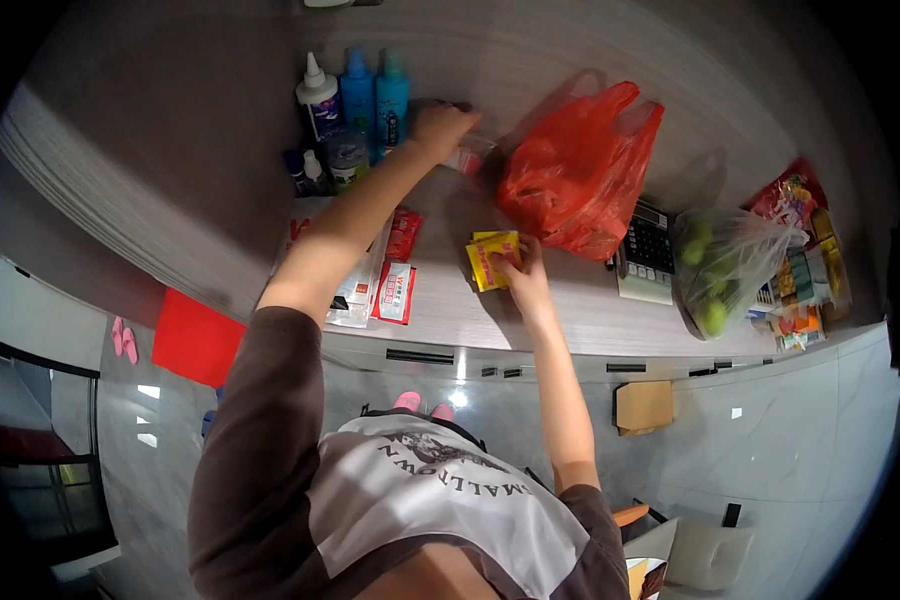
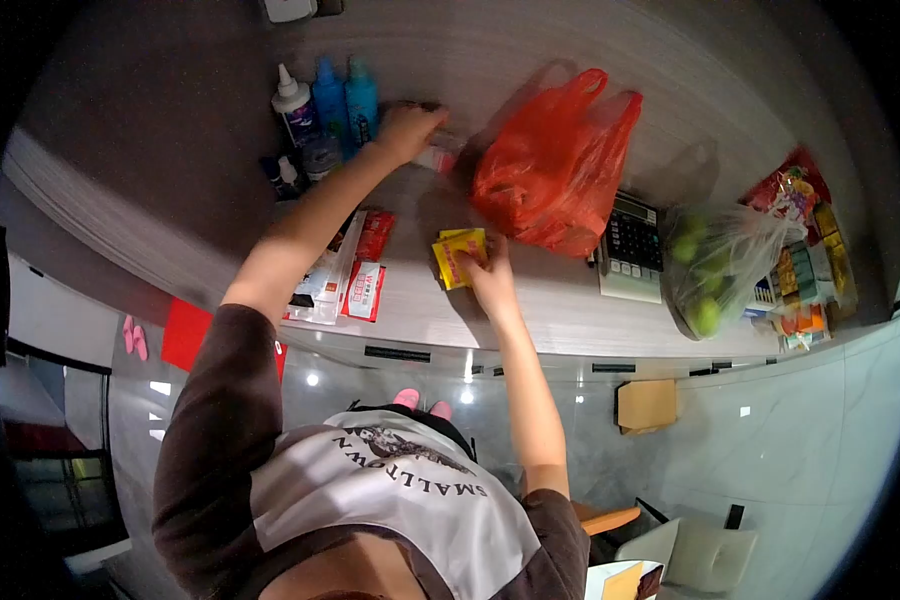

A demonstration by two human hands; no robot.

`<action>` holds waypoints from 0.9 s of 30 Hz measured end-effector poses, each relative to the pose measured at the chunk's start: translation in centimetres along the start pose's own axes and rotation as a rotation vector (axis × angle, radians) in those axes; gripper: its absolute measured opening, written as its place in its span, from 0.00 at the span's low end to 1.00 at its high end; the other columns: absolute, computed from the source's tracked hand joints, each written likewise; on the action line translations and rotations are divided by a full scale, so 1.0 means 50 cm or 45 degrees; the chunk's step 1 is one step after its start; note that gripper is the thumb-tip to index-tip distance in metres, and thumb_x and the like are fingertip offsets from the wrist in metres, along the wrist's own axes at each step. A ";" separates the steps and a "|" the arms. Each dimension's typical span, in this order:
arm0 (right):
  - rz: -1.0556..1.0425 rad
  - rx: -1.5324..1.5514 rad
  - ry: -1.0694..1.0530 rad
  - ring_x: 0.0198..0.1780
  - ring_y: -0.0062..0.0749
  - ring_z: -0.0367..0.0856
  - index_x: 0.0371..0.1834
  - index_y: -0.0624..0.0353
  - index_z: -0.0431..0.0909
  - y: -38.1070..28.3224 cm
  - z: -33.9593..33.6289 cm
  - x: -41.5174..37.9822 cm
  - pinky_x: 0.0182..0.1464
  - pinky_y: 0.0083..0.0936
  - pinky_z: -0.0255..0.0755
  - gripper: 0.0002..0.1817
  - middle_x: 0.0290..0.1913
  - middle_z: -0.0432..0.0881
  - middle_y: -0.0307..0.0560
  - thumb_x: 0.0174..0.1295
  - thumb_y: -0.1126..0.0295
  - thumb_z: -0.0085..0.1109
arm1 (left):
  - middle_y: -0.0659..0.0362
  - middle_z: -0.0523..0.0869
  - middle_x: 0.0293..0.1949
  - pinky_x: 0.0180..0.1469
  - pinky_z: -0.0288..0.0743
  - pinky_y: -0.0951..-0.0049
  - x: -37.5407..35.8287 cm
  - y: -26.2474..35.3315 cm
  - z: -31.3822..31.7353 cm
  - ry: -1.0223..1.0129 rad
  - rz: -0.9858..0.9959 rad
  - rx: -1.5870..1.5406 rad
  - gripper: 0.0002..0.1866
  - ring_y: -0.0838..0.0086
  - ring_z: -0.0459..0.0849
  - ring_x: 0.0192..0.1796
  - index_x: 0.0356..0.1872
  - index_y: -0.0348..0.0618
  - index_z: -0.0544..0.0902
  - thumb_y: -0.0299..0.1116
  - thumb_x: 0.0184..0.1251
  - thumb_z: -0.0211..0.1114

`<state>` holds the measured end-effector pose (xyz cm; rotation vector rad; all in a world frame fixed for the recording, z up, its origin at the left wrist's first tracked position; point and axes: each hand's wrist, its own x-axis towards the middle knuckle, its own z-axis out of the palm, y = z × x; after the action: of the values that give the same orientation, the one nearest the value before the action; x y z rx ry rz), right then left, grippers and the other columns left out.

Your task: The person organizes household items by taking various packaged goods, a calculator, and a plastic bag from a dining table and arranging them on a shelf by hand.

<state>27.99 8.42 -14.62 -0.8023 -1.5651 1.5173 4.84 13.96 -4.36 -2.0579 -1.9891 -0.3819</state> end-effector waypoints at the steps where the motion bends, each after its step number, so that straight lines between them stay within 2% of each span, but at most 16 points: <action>1: 0.016 -0.027 -0.057 0.49 0.26 0.68 0.54 0.64 0.58 0.000 0.007 0.019 0.51 0.21 0.63 0.26 0.48 0.69 0.47 0.52 0.75 0.56 | 0.51 0.81 0.34 0.43 0.73 0.61 -0.001 0.002 -0.012 0.008 0.021 0.021 0.17 0.59 0.79 0.40 0.46 0.43 0.71 0.24 0.52 0.54; 4: -0.010 -0.224 -0.118 0.47 0.32 0.71 0.51 0.66 0.61 -0.024 0.060 0.070 0.50 0.23 0.65 0.23 0.45 0.71 0.52 0.52 0.73 0.54 | 0.51 0.80 0.37 0.43 0.73 0.62 0.007 -0.016 0.018 0.185 0.094 0.073 0.16 0.60 0.78 0.43 0.45 0.43 0.71 0.25 0.51 0.54; 7: -0.197 -0.330 -0.137 0.46 0.33 0.71 0.51 0.66 0.62 0.013 0.097 0.147 0.50 0.25 0.65 0.23 0.44 0.72 0.54 0.51 0.74 0.54 | 0.52 0.78 0.40 0.43 0.73 0.64 0.009 -0.023 0.026 0.221 0.191 0.250 0.18 0.61 0.77 0.45 0.46 0.44 0.71 0.24 0.50 0.54; 10: -0.043 -0.163 -0.150 0.48 0.35 0.72 0.50 0.65 0.64 0.061 0.114 0.222 0.51 0.26 0.64 0.21 0.44 0.73 0.55 0.51 0.75 0.53 | 0.54 0.78 0.41 0.42 0.74 0.65 -0.013 -0.030 0.011 0.271 0.223 0.257 0.19 0.61 0.76 0.46 0.46 0.43 0.71 0.24 0.50 0.54; 13: -0.133 -0.277 -0.153 0.49 0.36 0.72 0.53 0.63 0.61 0.074 0.136 0.238 0.51 0.27 0.64 0.24 0.47 0.73 0.56 0.52 0.74 0.53 | 0.54 0.79 0.39 0.42 0.74 0.64 -0.017 -0.039 -0.012 0.153 0.151 0.192 0.17 0.61 0.77 0.45 0.44 0.43 0.73 0.23 0.50 0.54; 16: 0.006 -0.295 -0.029 0.52 0.42 0.71 0.57 0.60 0.55 0.069 0.192 0.247 0.51 0.29 0.65 0.27 0.50 0.71 0.58 0.53 0.73 0.52 | 0.53 0.79 0.36 0.42 0.74 0.64 -0.021 -0.050 -0.030 0.028 0.127 0.274 0.16 0.60 0.78 0.42 0.43 0.45 0.74 0.24 0.50 0.54; 19: 0.147 -0.621 -0.094 0.52 0.50 0.70 0.59 0.60 0.49 0.010 0.221 0.234 0.52 0.34 0.65 0.30 0.53 0.68 0.60 0.54 0.71 0.51 | 0.52 0.79 0.29 0.37 0.73 0.62 -0.015 -0.058 -0.020 0.146 0.111 0.196 0.09 0.60 0.79 0.36 0.34 0.46 0.76 0.24 0.50 0.54; 22: -0.007 -0.868 -0.032 0.50 0.52 0.72 0.60 0.62 0.48 0.031 0.242 0.238 0.49 0.35 0.67 0.32 0.48 0.72 0.64 0.56 0.62 0.48 | 0.53 0.78 0.24 0.31 0.70 0.62 -0.002 -0.062 -0.018 0.057 0.042 0.031 0.02 0.61 0.79 0.30 0.25 0.44 0.72 0.24 0.51 0.53; 25: 0.235 -1.226 -0.118 0.50 0.51 0.72 0.58 0.64 0.51 -0.029 0.241 0.221 0.50 0.37 0.66 0.30 0.49 0.71 0.62 0.57 0.56 0.43 | 0.55 0.76 0.20 0.27 0.67 0.63 0.008 -0.076 -0.001 0.102 0.066 -0.129 0.05 0.61 0.77 0.26 0.20 0.43 0.68 0.23 0.49 0.54; 27: 0.260 -1.297 -0.216 0.51 0.49 0.72 0.57 0.64 0.54 -0.046 0.235 0.220 0.50 0.38 0.65 0.30 0.52 0.70 0.60 0.57 0.53 0.40 | 0.55 0.76 0.20 0.26 0.67 0.63 0.014 -0.078 -0.003 0.056 0.060 -0.243 0.05 0.61 0.76 0.25 0.20 0.43 0.68 0.22 0.48 0.54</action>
<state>12.64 12.05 -10.71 -1.4327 -2.4712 0.8425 0.98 14.71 -3.98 -2.1834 -1.9421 -0.6242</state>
